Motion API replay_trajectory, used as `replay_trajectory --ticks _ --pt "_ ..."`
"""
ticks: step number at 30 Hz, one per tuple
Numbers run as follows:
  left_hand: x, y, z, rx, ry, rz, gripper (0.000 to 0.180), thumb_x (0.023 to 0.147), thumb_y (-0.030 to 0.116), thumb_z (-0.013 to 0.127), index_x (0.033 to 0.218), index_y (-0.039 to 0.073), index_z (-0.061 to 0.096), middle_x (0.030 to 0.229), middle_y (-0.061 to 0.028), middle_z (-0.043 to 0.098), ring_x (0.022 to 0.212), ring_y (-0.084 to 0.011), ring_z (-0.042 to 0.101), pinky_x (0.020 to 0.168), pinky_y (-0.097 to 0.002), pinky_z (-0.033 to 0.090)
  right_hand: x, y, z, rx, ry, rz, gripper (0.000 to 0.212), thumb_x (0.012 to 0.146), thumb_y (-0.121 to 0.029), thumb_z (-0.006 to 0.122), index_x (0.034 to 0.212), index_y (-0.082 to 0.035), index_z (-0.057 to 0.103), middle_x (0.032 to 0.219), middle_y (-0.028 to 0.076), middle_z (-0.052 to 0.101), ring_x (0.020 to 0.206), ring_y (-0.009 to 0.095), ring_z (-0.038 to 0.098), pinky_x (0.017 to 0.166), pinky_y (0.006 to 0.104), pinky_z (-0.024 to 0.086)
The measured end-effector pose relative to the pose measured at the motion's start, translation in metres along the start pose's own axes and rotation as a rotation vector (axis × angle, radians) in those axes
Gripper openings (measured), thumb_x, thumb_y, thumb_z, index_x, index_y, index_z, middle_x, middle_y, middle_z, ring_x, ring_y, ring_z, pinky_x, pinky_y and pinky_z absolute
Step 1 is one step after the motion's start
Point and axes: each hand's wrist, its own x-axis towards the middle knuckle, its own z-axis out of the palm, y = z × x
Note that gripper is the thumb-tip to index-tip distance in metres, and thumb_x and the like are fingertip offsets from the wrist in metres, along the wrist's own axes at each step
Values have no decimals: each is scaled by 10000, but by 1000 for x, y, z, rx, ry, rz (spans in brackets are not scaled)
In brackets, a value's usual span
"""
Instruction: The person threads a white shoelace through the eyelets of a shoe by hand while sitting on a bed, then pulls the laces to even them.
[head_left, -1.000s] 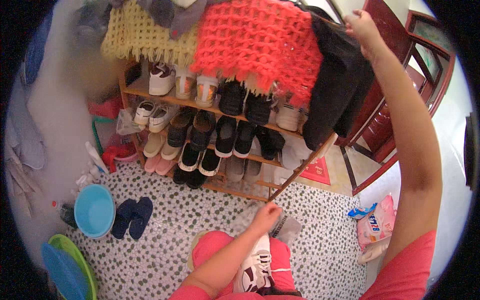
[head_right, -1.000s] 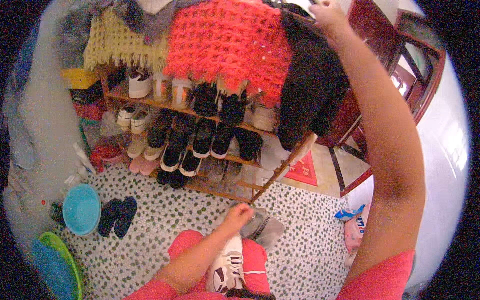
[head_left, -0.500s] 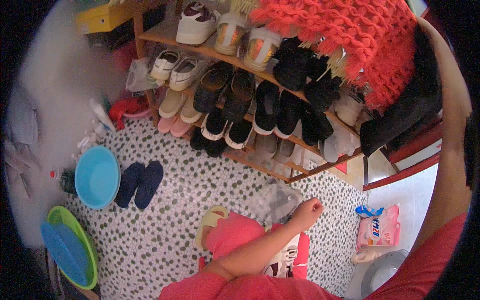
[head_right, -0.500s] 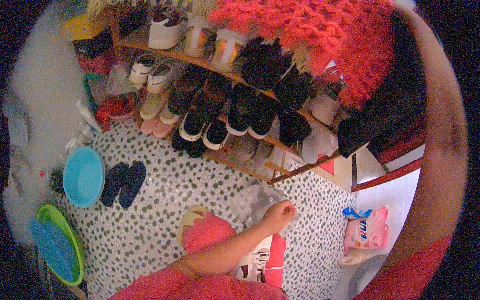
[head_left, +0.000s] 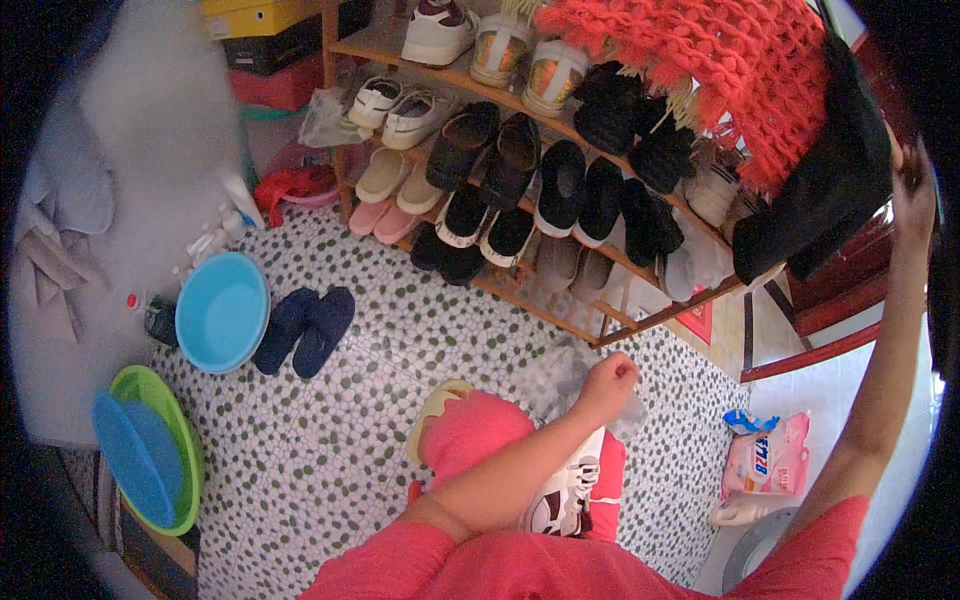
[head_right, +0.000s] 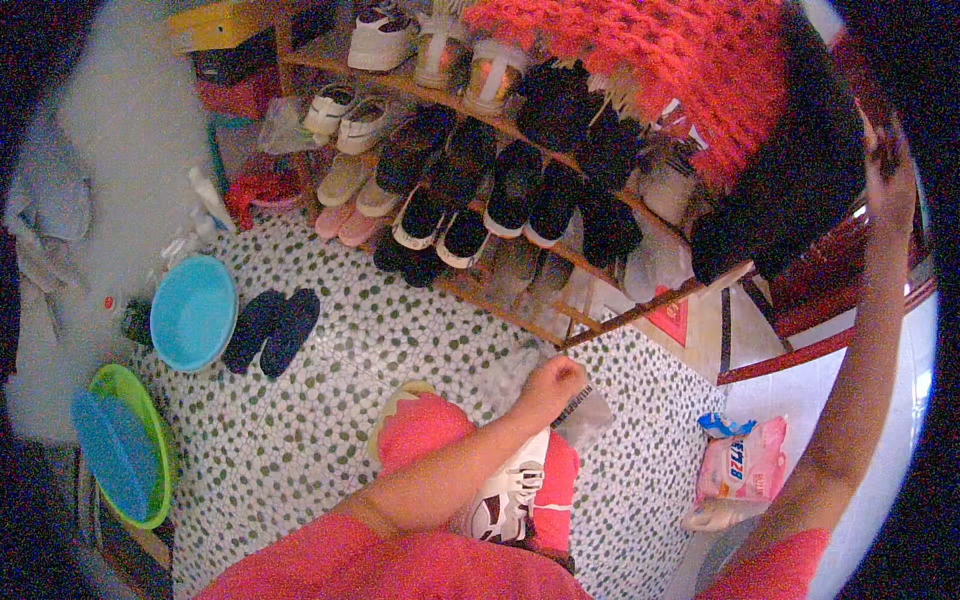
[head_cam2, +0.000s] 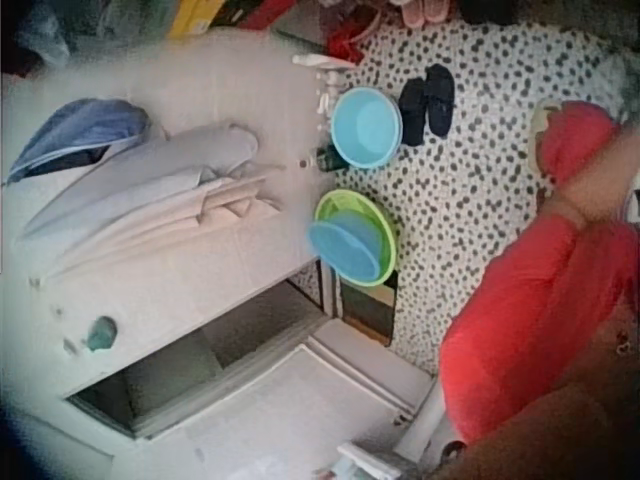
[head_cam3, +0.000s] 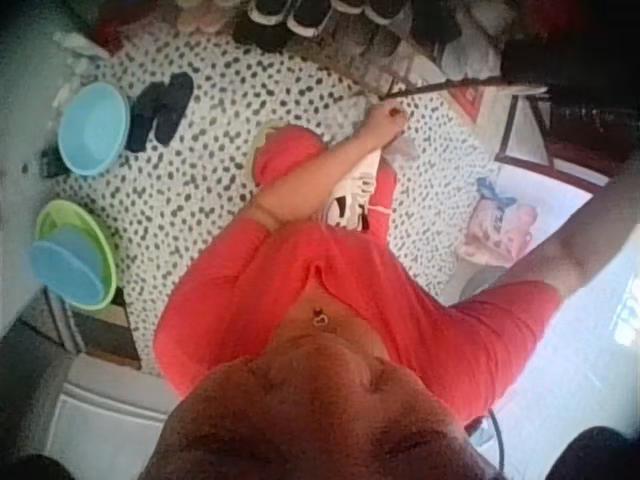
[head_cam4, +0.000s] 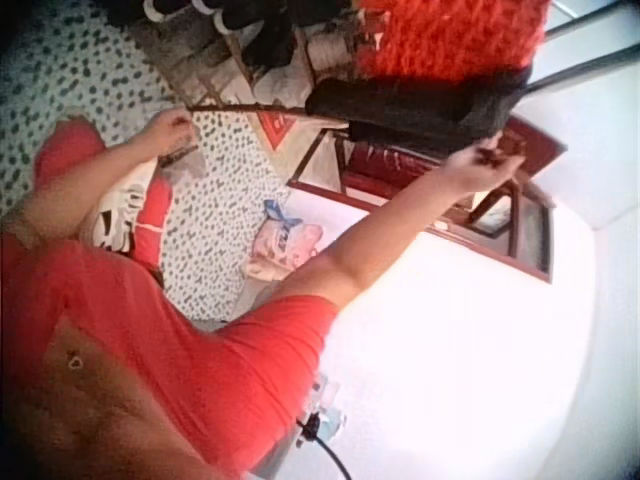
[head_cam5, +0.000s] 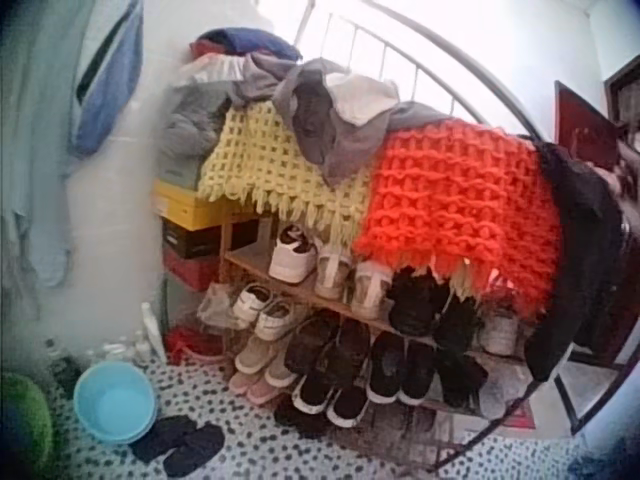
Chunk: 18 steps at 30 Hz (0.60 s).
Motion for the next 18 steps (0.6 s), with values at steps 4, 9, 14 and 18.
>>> replay_trajectory --ticks 4,9,14,18 --pt "13 2 -20 4 115 -120 81 807 117 575 819 38 566 719 -7 571 642 -79 515 586 -235 427 -156 50 -33 507 -402 339 422 875 -128 527 1259 -17 393 1245 114 477 1108 229 482 948 343 414" --pt "13 6 -22 -174 2 -235 139 832 193 582 904 78 550 743 8 548 663 -102 512 606 -223 416 -375 105 1 -93 -86 719 684 643 -43 594 1276 -150 356 1065 16 417 844 184 494 628 286 471" --pt "9 39 -16 -192 7 -217 471 880 491 449 1153 109 487 1114 -24 517 1050 -141 453 868 -328 362 -463 163 -3 24 -62 1197 815 691 -67 678 1367 -126 227 1114 36 430 809 156 501 588 273 434" --pt "18 29 -23 -459 -121 -288 569 908 544 334 1225 87 454 1144 -60 546 1046 -189 523 899 -342 409 -471 185 13 -308 -419 777 938 663 -107 745 1397 -39 165 1278 141 377 1165 268 393 985 314 311"
